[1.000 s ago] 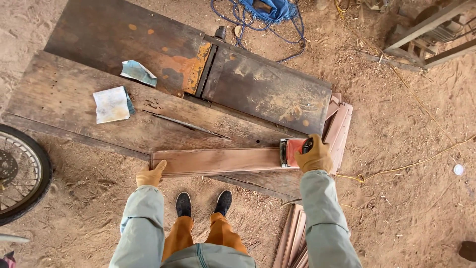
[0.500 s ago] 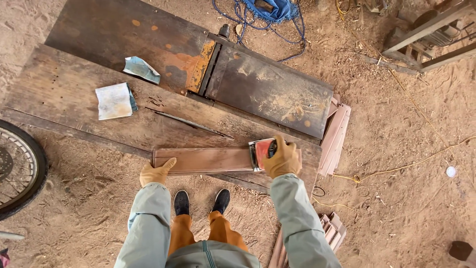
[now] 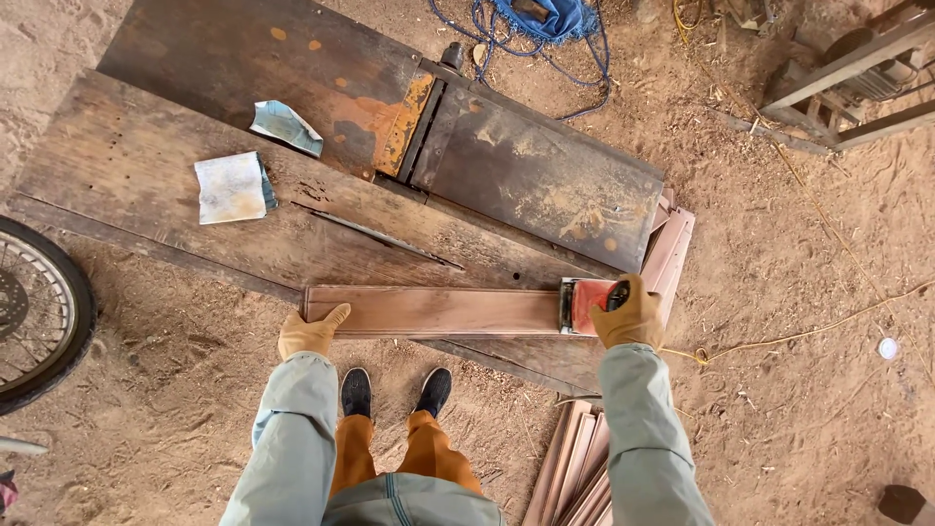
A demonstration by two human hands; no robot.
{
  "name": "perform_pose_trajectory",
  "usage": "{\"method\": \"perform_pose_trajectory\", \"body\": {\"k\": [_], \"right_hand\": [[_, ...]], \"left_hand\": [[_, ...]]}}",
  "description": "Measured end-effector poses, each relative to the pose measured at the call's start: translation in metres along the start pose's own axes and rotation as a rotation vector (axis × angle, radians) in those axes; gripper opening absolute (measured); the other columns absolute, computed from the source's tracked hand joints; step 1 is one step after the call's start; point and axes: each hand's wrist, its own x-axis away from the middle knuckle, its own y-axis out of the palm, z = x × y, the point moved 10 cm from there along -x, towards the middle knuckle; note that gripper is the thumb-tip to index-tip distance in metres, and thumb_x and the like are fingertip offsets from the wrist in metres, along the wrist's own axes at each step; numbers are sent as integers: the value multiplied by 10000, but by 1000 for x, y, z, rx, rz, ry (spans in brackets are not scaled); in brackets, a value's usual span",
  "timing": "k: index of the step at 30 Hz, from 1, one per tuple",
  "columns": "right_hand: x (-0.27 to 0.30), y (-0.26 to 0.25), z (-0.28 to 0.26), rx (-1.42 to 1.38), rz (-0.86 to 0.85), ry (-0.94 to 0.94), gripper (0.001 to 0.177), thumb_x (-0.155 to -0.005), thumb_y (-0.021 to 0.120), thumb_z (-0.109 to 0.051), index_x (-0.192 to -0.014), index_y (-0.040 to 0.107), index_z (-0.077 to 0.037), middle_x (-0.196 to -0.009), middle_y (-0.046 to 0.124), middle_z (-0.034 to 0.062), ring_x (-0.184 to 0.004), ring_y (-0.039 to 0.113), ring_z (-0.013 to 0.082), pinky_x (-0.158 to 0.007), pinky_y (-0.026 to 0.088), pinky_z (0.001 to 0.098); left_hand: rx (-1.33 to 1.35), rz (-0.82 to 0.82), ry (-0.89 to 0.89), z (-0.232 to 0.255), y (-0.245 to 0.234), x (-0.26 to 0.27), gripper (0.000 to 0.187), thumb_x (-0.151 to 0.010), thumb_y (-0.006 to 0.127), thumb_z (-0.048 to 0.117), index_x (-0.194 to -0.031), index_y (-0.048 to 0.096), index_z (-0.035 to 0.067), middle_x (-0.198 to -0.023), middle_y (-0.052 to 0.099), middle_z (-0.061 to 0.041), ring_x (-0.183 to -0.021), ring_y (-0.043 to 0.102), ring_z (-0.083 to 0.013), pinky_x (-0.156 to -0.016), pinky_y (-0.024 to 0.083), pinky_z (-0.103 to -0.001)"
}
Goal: Sanding a wooden plank using an electric sander and hand sanding.
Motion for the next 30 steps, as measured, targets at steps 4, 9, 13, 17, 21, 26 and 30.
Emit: {"method": "perform_pose_trajectory", "body": {"k": [4,9,13,17,21,26,30], "right_hand": [[17,1,-38,-6,-40,-18,595,-761,870,-330,-1282,586,-287,-1068,611,181,-883,708,379,-695,590,496],[38,14,-82,-11,-122,-70,573,-816,825,-314,-1329,573,-286,-1064,607,187,-894,692,369,-661,604,504],[59,14,-117,-8,-112,-128,537,-837,797,-305,-1326,576,-282,-1033,615,170,-890,677,353,-640,608,496],[87,8,-160,-65,-241,-121,466,-895,748,-376,-1306,561,-262,-1018,597,164,-896,680,349,-648,616,494],[106,11,-187,-81,-273,-154,486,-886,749,-450,-1295,553,-278,-1025,578,170,-900,680,368,-645,600,513],[94,6,-167,-84,-280,-121,496,-869,763,-448,-1288,555,-284,-1048,587,163,-946,679,365,-676,604,512],[64,20,-113,-57,-246,-57,524,-857,777,-424,-1308,550,-281,-1067,605,183,-987,685,355,-723,621,493]], "left_hand": [[8,1,10,2,1,-3,1348,-523,831,822,-1502,453,-25,-1373,624,-253,-1267,613,-392,-1067,502,-457],[-44,-33,-40,3,-3,6,1332,-538,801,837,-1508,474,-15,-1390,630,-248,-1295,612,-400,-1085,508,-476],[-50,-24,-7,3,-1,2,1342,-547,802,845,-1510,458,-23,-1391,616,-255,-1309,592,-401,-1086,497,-476],[-12,-21,-13,-2,4,-3,1347,-538,832,830,-1499,447,-31,-1400,588,-267,-1307,573,-413,-1083,481,-479],[-52,8,-12,-2,-3,2,1237,-562,847,822,-1409,545,-27,-1336,629,-257,-1255,594,-415,-1042,491,-491],[79,-3,42,-2,2,-2,1037,-524,860,752,-1211,706,-9,-1156,756,-198,-1085,719,-354,-972,566,-441],[38,26,45,-6,2,-6,1064,-550,879,769,-1220,687,-36,-1157,741,-224,-1104,699,-373,-981,555,-449]]}}
